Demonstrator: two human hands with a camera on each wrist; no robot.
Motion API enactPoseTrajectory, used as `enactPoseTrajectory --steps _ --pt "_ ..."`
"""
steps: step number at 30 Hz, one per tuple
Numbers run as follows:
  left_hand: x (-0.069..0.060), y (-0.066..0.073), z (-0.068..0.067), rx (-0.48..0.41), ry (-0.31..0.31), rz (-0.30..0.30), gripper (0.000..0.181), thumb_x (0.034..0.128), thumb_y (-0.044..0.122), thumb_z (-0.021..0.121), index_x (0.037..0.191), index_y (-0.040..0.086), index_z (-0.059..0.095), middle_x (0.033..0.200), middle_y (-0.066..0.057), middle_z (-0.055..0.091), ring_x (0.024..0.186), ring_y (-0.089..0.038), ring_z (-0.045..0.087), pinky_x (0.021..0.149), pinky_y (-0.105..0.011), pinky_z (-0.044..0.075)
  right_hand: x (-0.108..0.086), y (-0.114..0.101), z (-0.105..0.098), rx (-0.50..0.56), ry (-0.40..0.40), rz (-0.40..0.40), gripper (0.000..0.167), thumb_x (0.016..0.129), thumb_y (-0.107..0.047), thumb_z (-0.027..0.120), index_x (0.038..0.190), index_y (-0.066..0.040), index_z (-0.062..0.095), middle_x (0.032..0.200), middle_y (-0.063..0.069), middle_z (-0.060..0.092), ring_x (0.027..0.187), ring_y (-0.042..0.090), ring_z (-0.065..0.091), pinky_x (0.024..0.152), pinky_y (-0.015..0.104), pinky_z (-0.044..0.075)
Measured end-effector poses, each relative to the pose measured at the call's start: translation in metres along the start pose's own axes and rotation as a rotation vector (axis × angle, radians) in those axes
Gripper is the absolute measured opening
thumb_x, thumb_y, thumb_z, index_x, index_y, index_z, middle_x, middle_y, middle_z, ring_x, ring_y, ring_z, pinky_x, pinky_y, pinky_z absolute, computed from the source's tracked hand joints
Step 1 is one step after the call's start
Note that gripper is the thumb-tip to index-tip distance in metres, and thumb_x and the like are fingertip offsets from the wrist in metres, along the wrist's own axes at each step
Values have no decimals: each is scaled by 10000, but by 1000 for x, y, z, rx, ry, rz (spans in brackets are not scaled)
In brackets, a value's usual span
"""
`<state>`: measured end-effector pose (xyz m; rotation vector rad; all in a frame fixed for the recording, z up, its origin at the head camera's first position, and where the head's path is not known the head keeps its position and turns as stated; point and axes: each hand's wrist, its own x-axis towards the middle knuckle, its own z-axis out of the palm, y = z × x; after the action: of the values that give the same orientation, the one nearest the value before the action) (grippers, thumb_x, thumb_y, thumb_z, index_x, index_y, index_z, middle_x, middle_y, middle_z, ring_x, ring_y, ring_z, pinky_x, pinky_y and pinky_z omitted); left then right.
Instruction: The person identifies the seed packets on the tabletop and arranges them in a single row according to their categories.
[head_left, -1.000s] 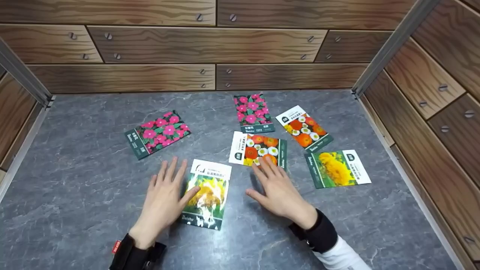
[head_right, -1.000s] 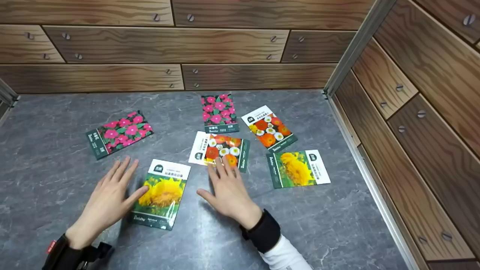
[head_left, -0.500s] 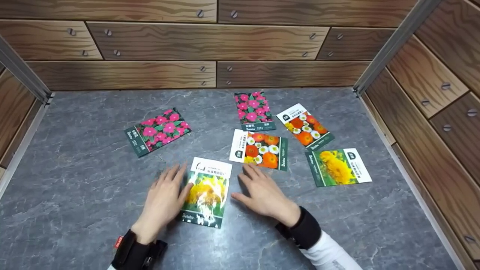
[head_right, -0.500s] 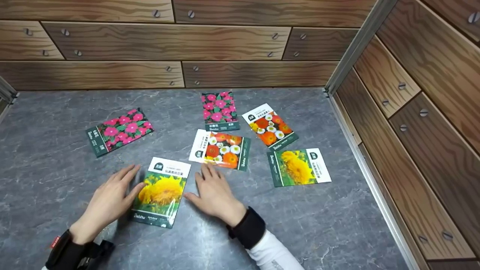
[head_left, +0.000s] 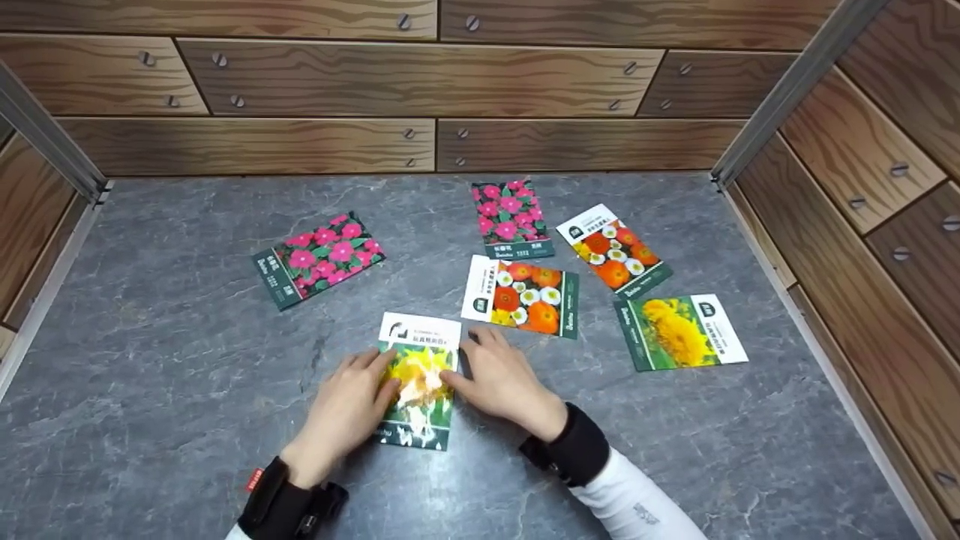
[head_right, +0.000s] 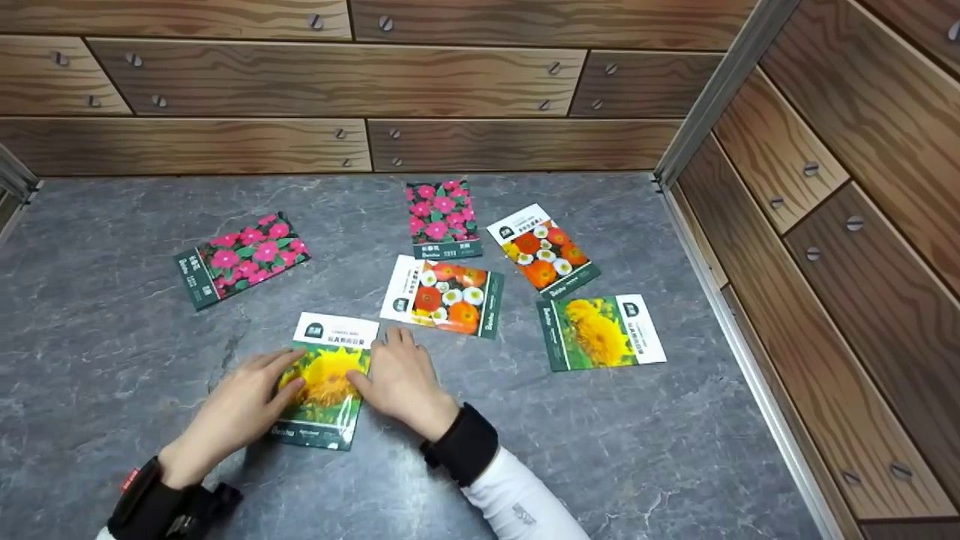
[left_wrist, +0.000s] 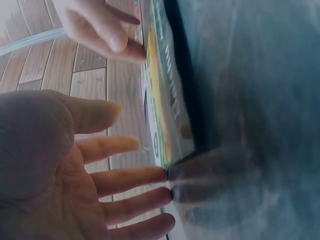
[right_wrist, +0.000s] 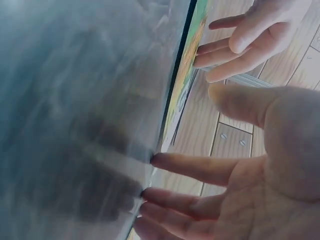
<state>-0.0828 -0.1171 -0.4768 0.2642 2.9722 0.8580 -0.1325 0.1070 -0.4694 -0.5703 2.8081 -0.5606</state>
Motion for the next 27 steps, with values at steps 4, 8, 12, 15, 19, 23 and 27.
enactPoseTrajectory --steps 4,8,12,15,19,23,27 --pt "0 2 4 3 9 -12 435 1029 207 668 1428 38 634 1455 -286 621 1345 -521 585 1085 -715 501 4 -2 1 116 9 14 594 1021 -394 672 1432 28 594 1496 245 554 1383 418 536 1114 619 512" --pt "0 3 5 19 0 -22 463 1021 221 685 1444 43 622 1482 -288 599 1351 -518 576 1062 -728 508 6 -3 0 317 49 -9 529 1024 -236 671 1466 15 527 1291 203 678 1168 341 656 1019 507 566" --pt "1 3 5 20 -3 -26 520 1011 236 701 1478 39 586 1516 -286 569 1364 -507 568 1072 -720 506 8 -4 -2 540 47 -32 547 1030 -81 620 1538 -14 428 990 153 725 776 169 629 749 278 524" --pt "3 2 5 -56 38 -56 621 1008 237 704 1545 11 489 1557 -303 510 1365 -513 570 1112 -692 496 8 -4 -3 645 57 -25 564 1050 -44 580 1580 -54 386 945 164 701 630 103 500 644 213 423" --pt "6 1 -2 -222 113 -142 739 1021 214 680 1619 -30 321 1576 -349 448 1356 -516 573 1146 -646 492 6 -9 -8 761 97 -13 576 1071 -39 557 1608 -81 354 1008 226 675 563 104 391 573 235 332" --pt "8 -1 -12 -341 167 -192 673 1016 102 662 1595 -58 358 1404 -300 606 1104 -382 707 941 -419 642 7 -14 -6 817 112 -22 576 1070 -32 552 1610 -69 357 1026 255 663 550 110 378 548 231 315" --pt "10 -7 -22 -368 200 -205 609 981 -6 662 1548 -62 447 1234 -235 658 906 -254 689 701 -182 556 12 -19 0 812 111 -25 597 1055 -33 576 1614 -74 371 1043 234 668 518 89 437 510 204 400"
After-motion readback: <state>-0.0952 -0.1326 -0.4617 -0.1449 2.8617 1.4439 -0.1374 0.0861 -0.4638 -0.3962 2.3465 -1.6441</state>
